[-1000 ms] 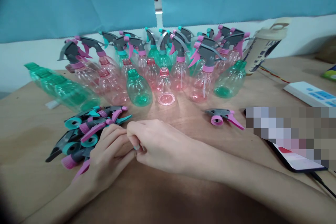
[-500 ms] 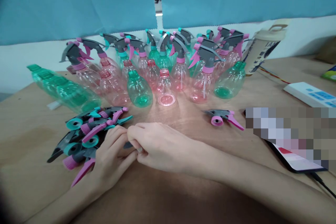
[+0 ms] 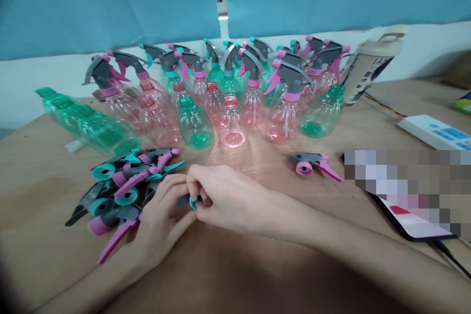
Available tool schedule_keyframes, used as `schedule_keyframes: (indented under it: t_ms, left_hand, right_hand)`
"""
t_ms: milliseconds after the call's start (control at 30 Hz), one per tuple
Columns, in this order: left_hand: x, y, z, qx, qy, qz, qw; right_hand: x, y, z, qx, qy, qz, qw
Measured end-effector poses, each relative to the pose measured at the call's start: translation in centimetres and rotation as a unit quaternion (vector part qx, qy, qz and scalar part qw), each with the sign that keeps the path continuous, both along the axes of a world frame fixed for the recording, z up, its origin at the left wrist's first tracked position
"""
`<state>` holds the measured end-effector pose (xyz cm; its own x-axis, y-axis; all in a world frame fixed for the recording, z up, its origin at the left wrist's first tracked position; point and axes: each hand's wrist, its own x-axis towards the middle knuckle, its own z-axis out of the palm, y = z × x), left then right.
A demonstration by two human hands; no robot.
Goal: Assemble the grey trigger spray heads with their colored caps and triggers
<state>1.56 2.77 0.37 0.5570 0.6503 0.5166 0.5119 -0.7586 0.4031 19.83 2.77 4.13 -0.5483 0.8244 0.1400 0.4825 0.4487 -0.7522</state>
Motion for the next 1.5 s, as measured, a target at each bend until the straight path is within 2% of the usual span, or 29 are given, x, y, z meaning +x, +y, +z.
schedule_keyframes:
  t_ms: [100, 233, 433, 600, 767, 900, 1067, 1267, 1500]
  left_hand:
    - [0.1, 0.1, 0.0, 0.017, 0.016, -0.024, 0.999]
    - [0.0, 0.2, -0.1, 0.04, 0.026, -0.052, 0.997]
    - [-0.3, 0.3, -0.1, 0.005, -0.011, -0.049, 0.999]
    - [-0.3, 0.1, 0.1, 0.008, -0.023, -0.039, 0.999]
    - [0.0, -0.2, 0.3, 0.027, 0.0, -0.046, 0.999]
    - [0.1, -0.4, 0.6, -0.011, -0.003, -0.055, 0.998]
    - [0.1, -0.6, 1.0, -0.02, -0.026, -0.05, 0.998]
    - [-0.2, -0.5, 0.6, -0.011, -0.035, -0.03, 0.999]
    - [-0.4, -0.3, 0.6, 0.004, -0.046, -0.018, 0.999]
  right_hand:
    - [0.4, 0.2, 0.1, -0.012, -0.017, -0.015, 1.0]
    - [0.8, 0.2, 0.4, -0.03, -0.039, 0.015, 0.999]
    - [-0.3, -0.2, -0.3, 0.046, 0.018, -0.024, 0.998]
    - [-0.5, -0.3, -0.2, 0.018, 0.04, -0.034, 0.998]
    - [0.5, -0.3, 0.9, -0.037, 0.005, 0.019, 0.999]
    - [1.0, -0.1, 1.3, -0.047, -0.003, 0.058, 0.997]
    - [0.8, -0.1, 0.9, 0.004, 0.01, 0.009, 1.0]
    - [0.2, -0.2, -0.3, 0.0, 0.05, -0.023, 0.999]
    - [-0.4, -0.5, -1.2, -0.047, 0.136, -0.039, 0.989]
